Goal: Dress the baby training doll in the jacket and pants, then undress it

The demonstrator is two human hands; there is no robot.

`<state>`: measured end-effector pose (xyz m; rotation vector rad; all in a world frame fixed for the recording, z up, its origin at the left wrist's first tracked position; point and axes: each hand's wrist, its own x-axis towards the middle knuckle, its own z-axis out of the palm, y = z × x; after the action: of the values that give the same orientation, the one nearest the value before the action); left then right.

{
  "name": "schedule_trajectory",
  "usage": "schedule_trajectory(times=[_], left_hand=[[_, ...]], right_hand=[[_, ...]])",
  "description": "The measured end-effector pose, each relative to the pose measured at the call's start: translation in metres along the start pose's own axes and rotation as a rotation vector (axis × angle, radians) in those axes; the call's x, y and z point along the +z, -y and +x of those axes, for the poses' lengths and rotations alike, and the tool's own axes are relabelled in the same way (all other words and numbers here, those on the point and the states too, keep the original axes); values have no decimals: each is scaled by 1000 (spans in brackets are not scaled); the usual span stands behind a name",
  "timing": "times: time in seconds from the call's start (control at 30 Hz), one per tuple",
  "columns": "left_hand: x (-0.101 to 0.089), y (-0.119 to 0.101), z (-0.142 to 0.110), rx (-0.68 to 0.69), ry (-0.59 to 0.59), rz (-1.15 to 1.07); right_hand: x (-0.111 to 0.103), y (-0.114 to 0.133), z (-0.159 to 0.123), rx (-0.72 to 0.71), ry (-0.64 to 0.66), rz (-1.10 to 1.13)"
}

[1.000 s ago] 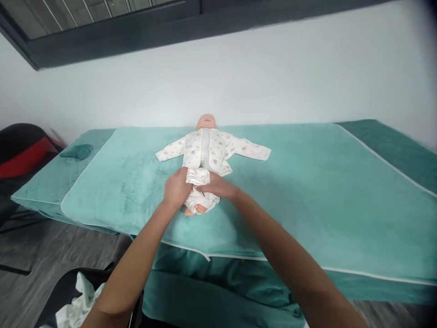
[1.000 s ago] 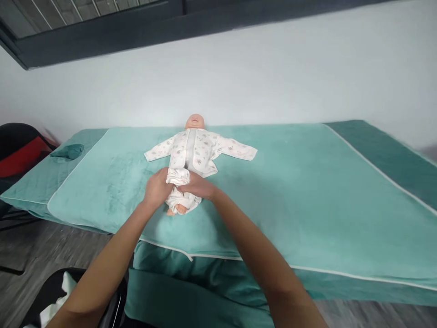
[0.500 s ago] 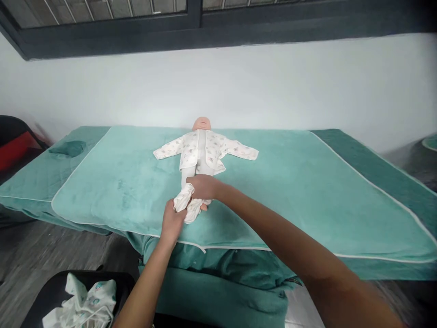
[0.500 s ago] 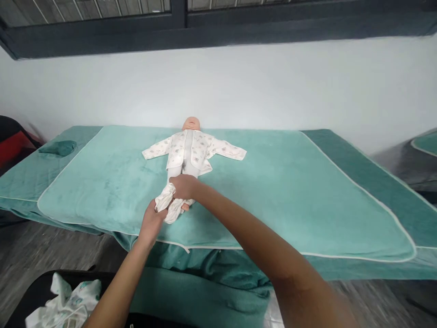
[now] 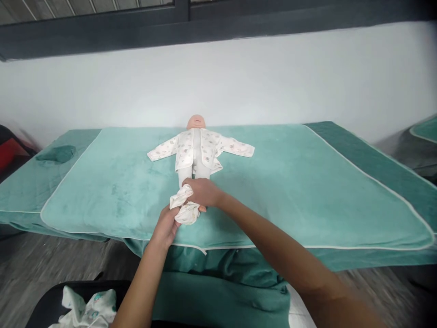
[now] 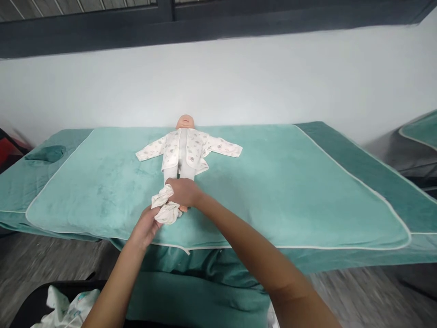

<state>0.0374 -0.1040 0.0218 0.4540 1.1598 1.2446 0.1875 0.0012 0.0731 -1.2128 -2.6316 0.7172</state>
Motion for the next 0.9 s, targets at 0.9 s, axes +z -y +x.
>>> schedule_trajectory(times=[0.9], left_hand=[[-20, -2, -1, 13, -62, -253]], right_hand=[[9, 22, -5, 90, -54, 73]])
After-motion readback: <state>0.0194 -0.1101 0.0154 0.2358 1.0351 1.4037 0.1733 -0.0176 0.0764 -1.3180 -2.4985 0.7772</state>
